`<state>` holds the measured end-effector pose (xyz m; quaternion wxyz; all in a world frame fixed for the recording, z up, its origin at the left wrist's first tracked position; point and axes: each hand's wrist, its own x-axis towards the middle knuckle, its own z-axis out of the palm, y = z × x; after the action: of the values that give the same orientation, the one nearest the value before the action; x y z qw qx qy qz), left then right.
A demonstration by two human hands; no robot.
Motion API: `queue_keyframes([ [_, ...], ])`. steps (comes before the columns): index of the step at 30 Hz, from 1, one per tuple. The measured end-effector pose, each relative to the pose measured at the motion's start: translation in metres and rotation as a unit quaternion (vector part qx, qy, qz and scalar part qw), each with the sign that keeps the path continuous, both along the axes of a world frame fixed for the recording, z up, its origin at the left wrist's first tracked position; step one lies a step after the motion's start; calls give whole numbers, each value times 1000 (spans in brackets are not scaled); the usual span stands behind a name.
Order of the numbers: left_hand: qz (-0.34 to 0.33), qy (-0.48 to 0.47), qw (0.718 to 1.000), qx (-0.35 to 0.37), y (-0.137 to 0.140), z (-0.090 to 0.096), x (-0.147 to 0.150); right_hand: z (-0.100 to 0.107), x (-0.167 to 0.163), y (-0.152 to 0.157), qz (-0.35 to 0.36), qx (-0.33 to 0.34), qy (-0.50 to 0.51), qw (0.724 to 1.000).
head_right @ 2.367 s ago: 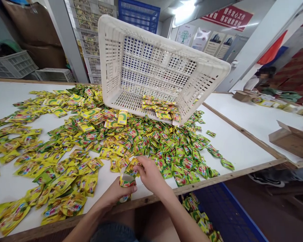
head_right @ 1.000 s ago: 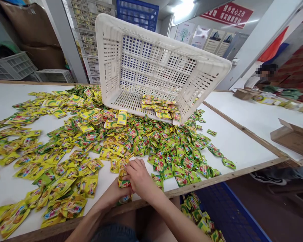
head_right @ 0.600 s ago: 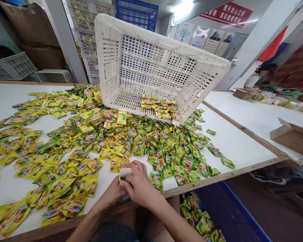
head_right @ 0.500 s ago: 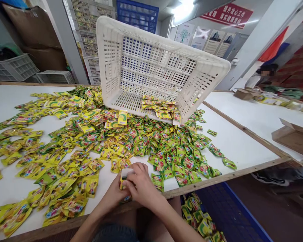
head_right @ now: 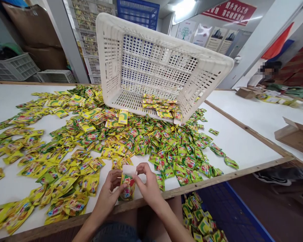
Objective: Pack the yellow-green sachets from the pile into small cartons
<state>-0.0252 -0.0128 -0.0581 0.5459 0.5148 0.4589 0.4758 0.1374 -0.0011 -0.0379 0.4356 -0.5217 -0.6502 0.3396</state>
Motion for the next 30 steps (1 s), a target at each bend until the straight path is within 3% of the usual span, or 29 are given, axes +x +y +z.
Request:
queue_keyframes([
  [4, -37, 12, 999, -1, 3, 1, -2, -16, -4, -7, -41, -28, 106, 993],
  [12, -74, 75, 994, 42, 17, 13, -14, -6, -11, -1, 33, 10, 55, 998],
  [18, -73, 16, 996, 37, 11, 9, -11, -17, -16, -2, -41, -7, 142, 989],
  [21, -77, -22, 996, 28, 9, 6, -9, -17, -14, -1, -33, 5, 109, 993],
  [24, -90, 23, 994, 54, 11, 9, -10, -9, -10, 0, 14, 44, 43, 998],
  [30, -18, 79, 993, 89, 8, 15, -11, 4, -13, -6, 56, 67, -3, 996],
])
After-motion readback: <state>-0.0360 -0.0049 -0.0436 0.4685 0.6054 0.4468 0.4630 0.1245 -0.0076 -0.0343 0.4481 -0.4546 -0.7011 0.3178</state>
